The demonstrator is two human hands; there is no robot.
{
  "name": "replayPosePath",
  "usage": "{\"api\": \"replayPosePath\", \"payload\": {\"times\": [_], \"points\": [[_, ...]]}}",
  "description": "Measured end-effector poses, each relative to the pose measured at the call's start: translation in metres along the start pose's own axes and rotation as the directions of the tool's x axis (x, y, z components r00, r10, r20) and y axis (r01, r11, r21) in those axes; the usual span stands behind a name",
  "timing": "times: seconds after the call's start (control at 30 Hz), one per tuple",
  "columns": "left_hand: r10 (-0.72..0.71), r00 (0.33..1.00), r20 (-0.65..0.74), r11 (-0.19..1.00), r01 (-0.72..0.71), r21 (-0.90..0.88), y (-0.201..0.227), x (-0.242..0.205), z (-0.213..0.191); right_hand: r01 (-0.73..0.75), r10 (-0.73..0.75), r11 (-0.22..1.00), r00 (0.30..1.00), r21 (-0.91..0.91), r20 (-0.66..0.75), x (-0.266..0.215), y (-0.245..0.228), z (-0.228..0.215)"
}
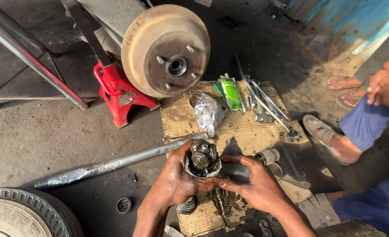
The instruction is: Cleaning grease from a CV joint and its components during vehicle maintenance.
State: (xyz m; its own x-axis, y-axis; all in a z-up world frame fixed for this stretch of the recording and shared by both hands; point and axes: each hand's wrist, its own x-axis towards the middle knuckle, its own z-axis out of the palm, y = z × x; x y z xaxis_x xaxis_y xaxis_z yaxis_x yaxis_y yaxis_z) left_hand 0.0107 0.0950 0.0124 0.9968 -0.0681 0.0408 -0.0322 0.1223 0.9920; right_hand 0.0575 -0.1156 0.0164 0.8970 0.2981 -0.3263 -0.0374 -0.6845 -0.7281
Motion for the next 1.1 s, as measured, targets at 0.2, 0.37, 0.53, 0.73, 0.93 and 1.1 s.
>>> {"api": "replayPosePath", "payload": {"times": [0.2,0.37,0.53,0.73,0.93,1.1], "points": [[-0.013,1.0,0.007,0.993,0.012,0.114,-0.004,0.006,-0.004,-0.257,0.245,0.955,0.965,0.145,0.092,0.004,0.013,-0.001],[-0.042,0.999,-0.005,0.993,0.043,0.113,-0.004,0.008,-0.017,-0.39,0.39,0.853,0.918,0.347,0.071,0.003,0.018,-0.003],[-0.168,0.984,-0.064,0.968,0.177,0.178,0.005,0.011,-0.019,-0.425,0.414,0.71,0.897,0.562,0.156,0.013,0.058,0.002],[-0.12,0.991,-0.055,0.986,0.125,0.109,0.002,0.009,-0.018,-0.448,0.484,0.713,0.871,0.54,0.084,0.01,0.063,0.013],[-0.066,0.995,-0.072,0.993,0.073,0.091,-0.002,0.009,-0.016,-0.422,0.422,0.897,0.906,0.131,0.022,-0.005,0.054,0.044],[-0.008,0.998,-0.066,0.988,0.018,0.15,-0.008,0.007,-0.015,-0.338,0.328,0.939,0.822,-0.064,0.465,-0.031,0.053,0.117]]}}
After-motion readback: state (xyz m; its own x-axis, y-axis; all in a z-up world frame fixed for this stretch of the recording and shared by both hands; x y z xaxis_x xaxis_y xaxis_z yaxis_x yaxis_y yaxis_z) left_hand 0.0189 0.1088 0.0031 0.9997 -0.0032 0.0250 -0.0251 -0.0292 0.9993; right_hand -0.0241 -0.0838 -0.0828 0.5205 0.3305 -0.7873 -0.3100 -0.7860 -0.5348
